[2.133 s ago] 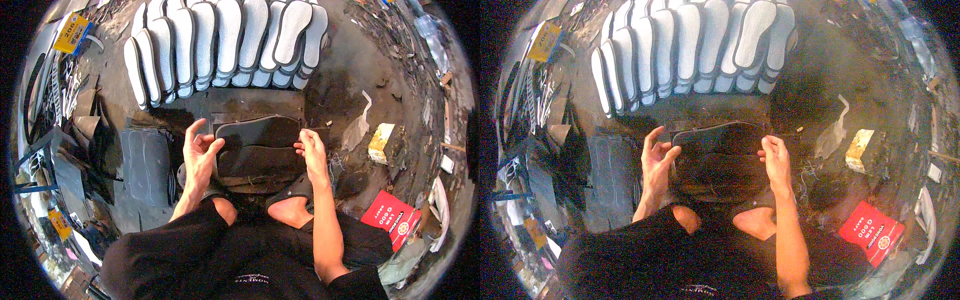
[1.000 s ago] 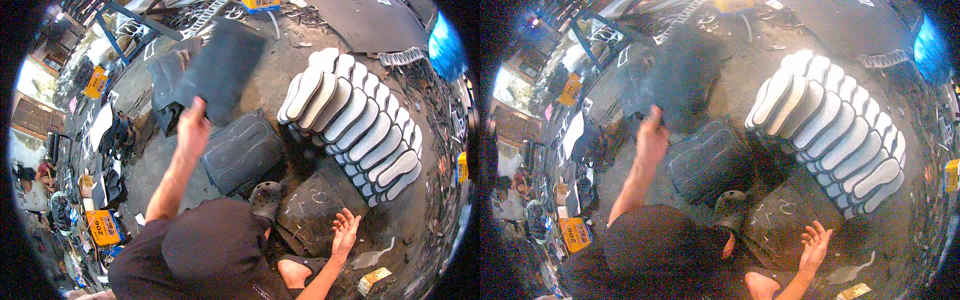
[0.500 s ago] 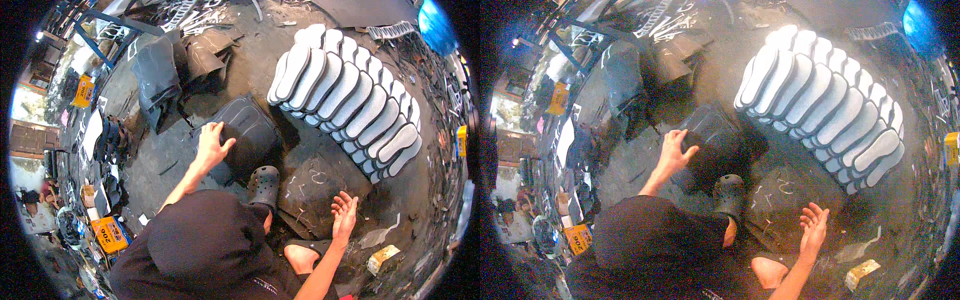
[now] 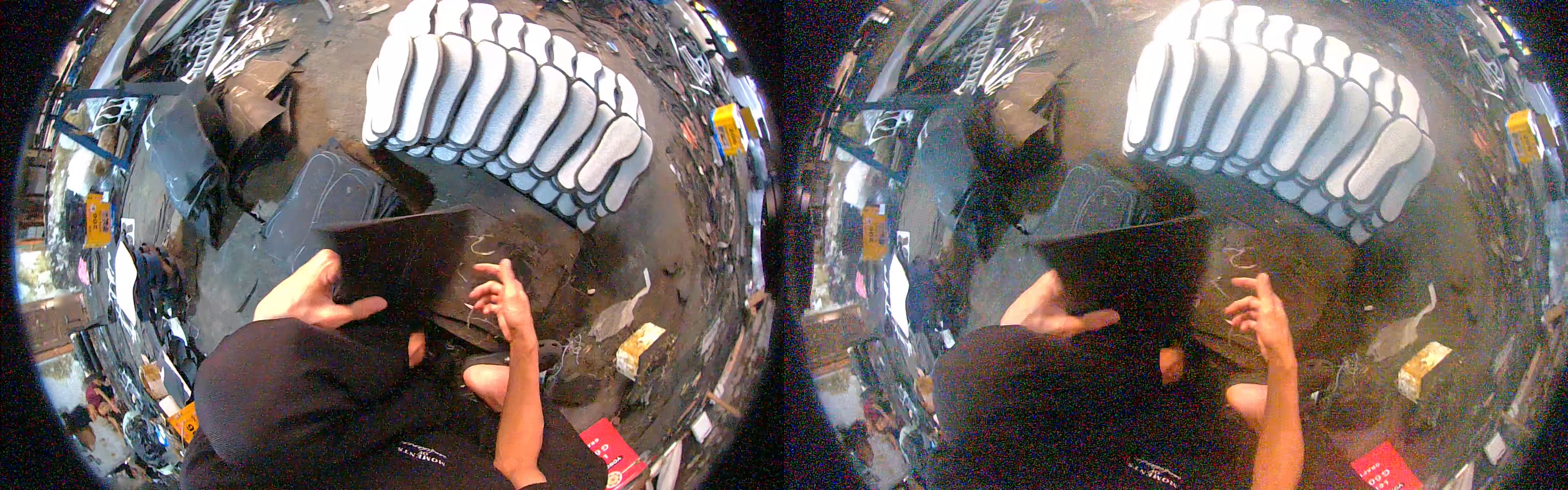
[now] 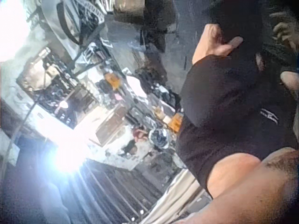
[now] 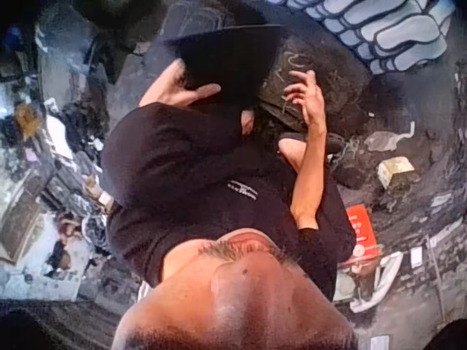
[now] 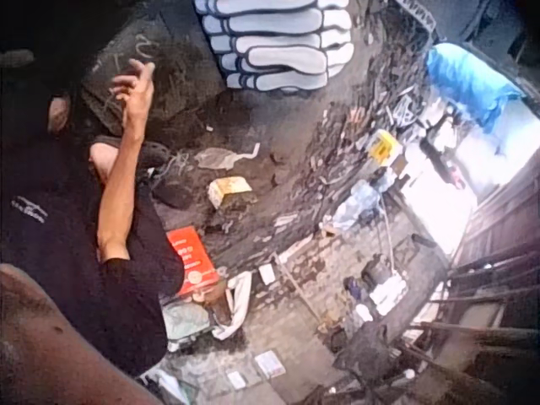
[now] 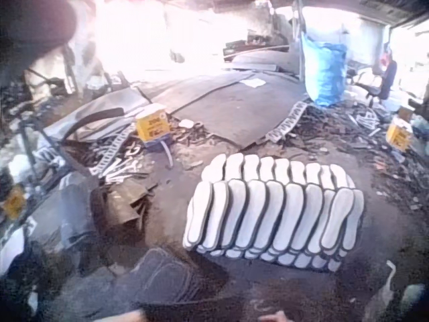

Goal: The person sits on the floor and repeatedly picks up pairs of shoe insoles, aligns them, and places them into a growing stack. The person handles the insoles by hand, turning them over and adjusting their position before stacking.

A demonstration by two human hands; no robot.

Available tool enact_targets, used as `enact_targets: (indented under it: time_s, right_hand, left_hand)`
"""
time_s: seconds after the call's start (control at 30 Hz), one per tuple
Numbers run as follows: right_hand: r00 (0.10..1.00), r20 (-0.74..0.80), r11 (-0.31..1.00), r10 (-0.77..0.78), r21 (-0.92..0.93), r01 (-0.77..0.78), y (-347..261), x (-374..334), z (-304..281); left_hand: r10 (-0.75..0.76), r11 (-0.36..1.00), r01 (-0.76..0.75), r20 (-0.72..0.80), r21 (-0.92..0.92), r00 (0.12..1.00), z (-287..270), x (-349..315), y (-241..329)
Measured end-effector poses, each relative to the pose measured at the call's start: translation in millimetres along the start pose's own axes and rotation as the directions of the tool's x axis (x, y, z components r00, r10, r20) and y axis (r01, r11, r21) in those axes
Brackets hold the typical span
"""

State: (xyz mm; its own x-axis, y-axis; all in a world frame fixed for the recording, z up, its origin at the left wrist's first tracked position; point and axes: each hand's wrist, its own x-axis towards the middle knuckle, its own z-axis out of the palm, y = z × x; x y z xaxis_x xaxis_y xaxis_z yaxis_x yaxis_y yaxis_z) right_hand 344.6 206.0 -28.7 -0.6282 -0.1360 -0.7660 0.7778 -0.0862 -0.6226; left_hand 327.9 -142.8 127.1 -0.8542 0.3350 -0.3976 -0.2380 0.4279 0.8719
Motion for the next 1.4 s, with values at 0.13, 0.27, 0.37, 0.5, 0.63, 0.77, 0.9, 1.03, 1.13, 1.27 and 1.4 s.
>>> enact_targets:
  time_s: [0.13, 0.27, 0.37, 0.5, 0.63, 0.77, 0.9, 1.03, 1.13, 1.27, 1.4]
  right_hand:
    - [0.923, 0.381, 0.993, -0.061, -0.067, 0.094, 13, 9, 1]
    - [0.853, 0.519, 0.978, -0.046, 0.199, -0.069, -8, 4, -9]
    - [0.962, 0.213, 0.908, -0.172, 0.412, 0.071, -8, -10, -33]
    - [0.973, -0.020, 0.795, -0.232, 0.572, 0.201, -44, -35, -60]
    - [0.873, -0.226, 0.807, -0.432, 0.335, 0.486, -59, -57, -70]
    - [0.771, -0.332, 0.830, -0.544, -0.081, 0.551, -77, -79, -61]
    - [0.591, -0.062, 0.420, -0.804, -0.763, 0.492, -77, -92, -74]
    - [0.516, 0.168, 0.150, -0.840, -0.842, 0.519, -84, -91, -37]
    - [0.661, -0.116, 0.606, -0.742, -0.538, 0.586, -71, -83, -38]
    - [0.764, -0.291, 0.817, -0.577, -0.217, 0.534, -15, -37, -92]
    - [0.574, -0.476, 0.638, -0.666, -0.762, 0.108, 38, -2, -115]
  left_hand:
    - [0.191, 0.778, -0.124, 0.044, -0.616, 0.981, -3, 33, 3]
    - [0.196, 0.771, -0.047, 0.166, -0.634, 0.966, 21, 95, -12]
    - [0.165, 0.673, 0.068, 0.239, -0.737, 0.957, 52, 133, -29]
    - [0.108, 0.620, 0.139, 0.259, -0.773, 0.960, 76, 153, -29]
    - [0.035, 0.642, 0.182, 0.266, -0.745, 0.963, 94, 156, -34]
    - [-0.014, 0.611, 0.210, 0.255, -0.763, 0.967, 96, 147, -31]
    - [-0.178, 0.452, 0.266, 0.206, -0.851, 0.962, 85, 132, -12]
    - [-0.155, 0.448, 0.294, 0.250, -0.844, 0.956, 90, 122, 11]
    - [-0.017, 0.434, 0.309, 0.335, -0.847, 0.942, 94, 121, 28]
    - [0.258, 0.935, -0.293, -0.184, -0.199, 0.948, 103, 123, 0]
    - [0.404, 0.855, -0.324, -0.126, 0.405, 0.906, 130, 141, -69]
